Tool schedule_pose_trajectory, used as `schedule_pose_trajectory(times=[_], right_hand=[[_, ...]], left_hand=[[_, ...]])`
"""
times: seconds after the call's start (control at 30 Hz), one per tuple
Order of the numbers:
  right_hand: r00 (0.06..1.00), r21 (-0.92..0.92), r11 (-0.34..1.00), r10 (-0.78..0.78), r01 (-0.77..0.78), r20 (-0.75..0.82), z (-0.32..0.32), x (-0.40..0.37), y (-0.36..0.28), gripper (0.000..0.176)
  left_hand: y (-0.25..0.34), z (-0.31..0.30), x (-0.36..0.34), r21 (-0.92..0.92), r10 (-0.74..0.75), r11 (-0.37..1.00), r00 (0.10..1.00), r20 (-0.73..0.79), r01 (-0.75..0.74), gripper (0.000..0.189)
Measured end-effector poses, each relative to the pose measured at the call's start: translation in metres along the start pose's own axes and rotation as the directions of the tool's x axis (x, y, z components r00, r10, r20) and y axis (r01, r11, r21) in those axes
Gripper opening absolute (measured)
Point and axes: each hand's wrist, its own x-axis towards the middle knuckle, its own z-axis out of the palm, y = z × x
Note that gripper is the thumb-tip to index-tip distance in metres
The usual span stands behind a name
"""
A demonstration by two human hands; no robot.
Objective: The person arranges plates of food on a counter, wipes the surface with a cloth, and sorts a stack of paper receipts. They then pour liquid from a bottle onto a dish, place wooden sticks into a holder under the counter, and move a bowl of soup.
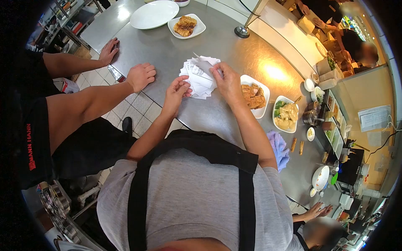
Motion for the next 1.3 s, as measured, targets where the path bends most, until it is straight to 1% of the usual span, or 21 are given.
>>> schedule_pose_trajectory(times=[0.1, 0.17, 0.23, 0.3, 0.4, 0.5, 0.6, 0.7, 0.77, 0.8, 0.9, 0.97, 1.0, 1.1, 1.17, 1.2, 1.3], right_hand=[[0.998, 0.065, 0.997, 0.041, -0.038, -0.039, -0.002, 0.000, 0.001, 0.017], [0.997, 0.080, 0.995, 0.064, -0.061, -0.037, -0.002, 0.000, 0.005, 0.017], [0.996, 0.103, 0.992, 0.078, -0.073, -0.047, 0.003, 0.001, 0.009, 0.017], [0.994, 0.140, 0.987, 0.084, -0.074, -0.065, 0.003, 0.000, 0.011, 0.018], [0.994, 0.182, 0.983, 0.051, -0.033, -0.093, 0.001, -0.003, 0.005, 0.020], [0.992, 0.170, 0.984, 0.070, -0.052, -0.103, 0.001, -0.004, -0.001, 0.020], [0.993, 0.205, 0.977, 0.076, -0.057, -0.085, 0.000, -0.005, 0.005, 0.019], [0.994, 0.210, 0.978, 0.037, -0.014, -0.103, 0.004, -0.003, 0.009, 0.019], [0.996, 0.114, 0.993, 0.052, -0.044, -0.074, -0.001, -0.004, 0.005, 0.020], [0.996, 0.066, 0.996, 0.062, -0.058, -0.059, -0.004, -0.005, 0.003, 0.020], [0.986, -0.096, 0.982, -0.164, 0.163, -0.004, -0.007, -0.007, -0.001, 0.024], [0.966, -0.158, 0.953, -0.251, 0.258, 0.063, -0.004, -0.008, -0.009, 0.024], [0.951, -0.185, 0.934, -0.292, 0.307, 0.100, -0.004, -0.009, -0.012, 0.024], [0.930, -0.282, 0.887, -0.341, 0.367, 0.137, -0.002, -0.010, -0.010, 0.022], [0.966, -0.226, 0.940, -0.238, 0.254, 0.097, 0.003, -0.007, 0.000, 0.021], [0.980, -0.195, 0.961, -0.184, 0.196, 0.079, 0.003, -0.007, 0.002, 0.021], [0.984, -0.208, 0.962, -0.173, 0.177, 0.035, -0.001, -0.004, 0.003, 0.025]], left_hand=[[0.005, 0.005, -0.001, 0.028, 0.003, 1.000, 1.000, 0.000, -0.003, 0.032], [0.006, 0.005, 0.000, 0.054, 0.000, 0.999, 1.000, 0.008, 0.000, 0.033], [0.006, 0.002, 0.002, 0.040, -0.005, 0.999, 1.000, 0.006, 0.005, 0.032], [0.006, 0.002, 0.001, 0.027, -0.006, 1.000, 1.000, 0.006, 0.005, 0.031], [0.006, 0.004, 0.000, 0.020, -0.007, 1.000, 1.000, 0.009, 0.007, 0.029], [0.008, 0.003, 0.001, 0.016, -0.011, 1.000, 1.000, 0.015, 0.011, 0.027], [0.006, 0.004, 0.001, 0.006, 0.007, 1.000, 1.000, 0.020, -0.007, 0.025], [0.010, 0.003, 0.000, 0.020, 0.015, 1.000, 1.000, 0.027, -0.015, 0.023], [0.014, 0.005, -0.003, 0.030, 0.019, 0.999, 0.999, 0.032, -0.020, 0.023], [0.015, 0.006, -0.004, 0.031, 0.008, 0.999, 0.998, 0.058, -0.010, 0.025], [0.018, 0.005, -0.005, 0.007, -0.041, 0.999, 0.990, 0.132, 0.040, 0.031], [0.023, 0.005, -0.005, -0.045, -0.088, 0.994, 0.980, 0.180, 0.098, 0.035], [0.026, 0.008, -0.006, -0.032, -0.102, 0.993, 0.974, 0.202, 0.111, 0.036], [0.030, 0.013, -0.008, 0.001, -0.130, 0.991, 0.957, 0.259, 0.134, 0.038], [0.030, 0.011, -0.006, 0.005, -0.125, 0.992, 0.949, 0.291, 0.129, 0.037], [0.028, 0.010, -0.006, 0.004, -0.124, 0.992, 0.955, 0.270, 0.128, 0.036], [0.015, 0.006, -0.007, -0.009, -0.118, 0.992, 0.972, 0.204, 0.122, 0.035]])
